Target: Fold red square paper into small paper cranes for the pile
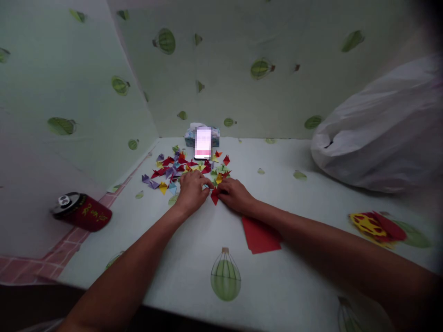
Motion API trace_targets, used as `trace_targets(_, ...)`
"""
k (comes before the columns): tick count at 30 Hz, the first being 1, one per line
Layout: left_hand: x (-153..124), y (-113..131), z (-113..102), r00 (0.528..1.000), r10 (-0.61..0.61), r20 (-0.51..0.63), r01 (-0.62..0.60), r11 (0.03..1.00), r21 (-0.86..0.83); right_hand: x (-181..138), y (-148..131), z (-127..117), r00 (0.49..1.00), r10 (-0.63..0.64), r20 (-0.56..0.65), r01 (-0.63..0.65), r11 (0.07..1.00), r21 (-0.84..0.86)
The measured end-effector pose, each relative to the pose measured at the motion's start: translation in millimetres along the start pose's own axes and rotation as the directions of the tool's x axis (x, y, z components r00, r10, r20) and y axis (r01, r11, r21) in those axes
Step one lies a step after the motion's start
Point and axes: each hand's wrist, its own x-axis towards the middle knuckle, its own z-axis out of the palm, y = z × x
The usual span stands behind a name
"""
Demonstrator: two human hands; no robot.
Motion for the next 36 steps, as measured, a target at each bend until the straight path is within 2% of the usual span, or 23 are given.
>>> trace_targets(20,-0.5,0.1,3.2,0.997,0.08,0.022,-0.081,0.995,0.064,0.5,-0.4,-0.5,1.0,0.016,0.004,-0.016,1.0,0.006)
trace_targets(29,-0.7,-2.6,8.7,0.994,0.109,0.007,-0.109,0.989,0.097,0.4,-1.2,-1.1,1.0,0.021,0.015,-0.021,1.0,0.012)
trace_targets(36,-0.4,-1.7,4.9,0.995,0.1,-0.015,-0.098,0.99,0.1,0.5,-3.7,-2.9,0.999,0.04,0.014,-0.041,0.999,0.029)
